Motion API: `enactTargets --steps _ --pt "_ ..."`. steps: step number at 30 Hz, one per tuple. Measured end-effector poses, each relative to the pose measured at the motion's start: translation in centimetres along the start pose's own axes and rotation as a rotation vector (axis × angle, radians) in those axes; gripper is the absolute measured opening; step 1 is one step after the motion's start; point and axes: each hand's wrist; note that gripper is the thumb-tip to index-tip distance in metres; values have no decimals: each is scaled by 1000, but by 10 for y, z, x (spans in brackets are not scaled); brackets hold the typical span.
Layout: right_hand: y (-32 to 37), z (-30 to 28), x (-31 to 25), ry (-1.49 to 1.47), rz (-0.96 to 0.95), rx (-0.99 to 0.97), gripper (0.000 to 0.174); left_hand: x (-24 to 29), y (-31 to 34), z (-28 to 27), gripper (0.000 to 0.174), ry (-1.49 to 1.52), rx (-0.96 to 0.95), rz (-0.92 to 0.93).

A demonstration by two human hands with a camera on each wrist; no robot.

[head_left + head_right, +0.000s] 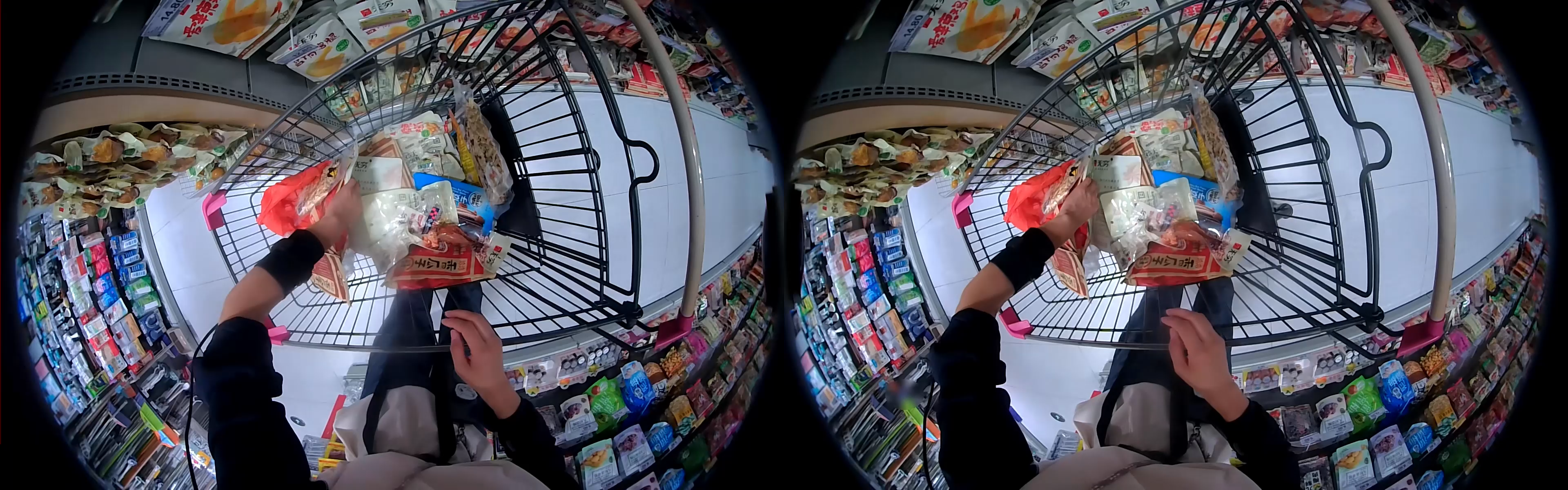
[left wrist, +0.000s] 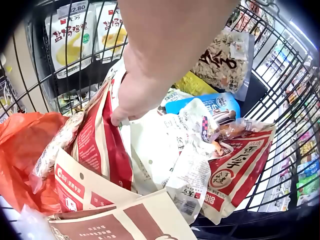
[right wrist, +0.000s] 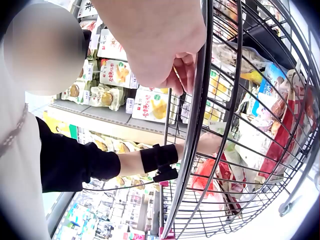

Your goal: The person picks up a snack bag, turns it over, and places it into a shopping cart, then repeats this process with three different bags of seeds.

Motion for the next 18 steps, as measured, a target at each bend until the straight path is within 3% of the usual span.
enactTargets --steps 8,11,12,15,18 --pt "1 1 1 -7 12 -6 21 8 -14 -8 22 18 -71 95" --pt "1 3 3 -1 -16 -6 23 20 -30 -1 21 -21 166 111" --pt "1 2 1 -20 3 -14 23 27 -34 1 22 -42 328 43" --pt "2 -1 -3 -67 -12 -13 24 31 -53 -29 20 401 336 184" --pt "3 -6 -11 -112 5 -26 24 13 -54 -72 20 697 533 13"
Point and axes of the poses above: each hand's wrist, its own y-axis away from the middle knuckle, its own z-axis out of the palm, x = y × z, and after that the axes turned 6 degrees about -x, right-handed
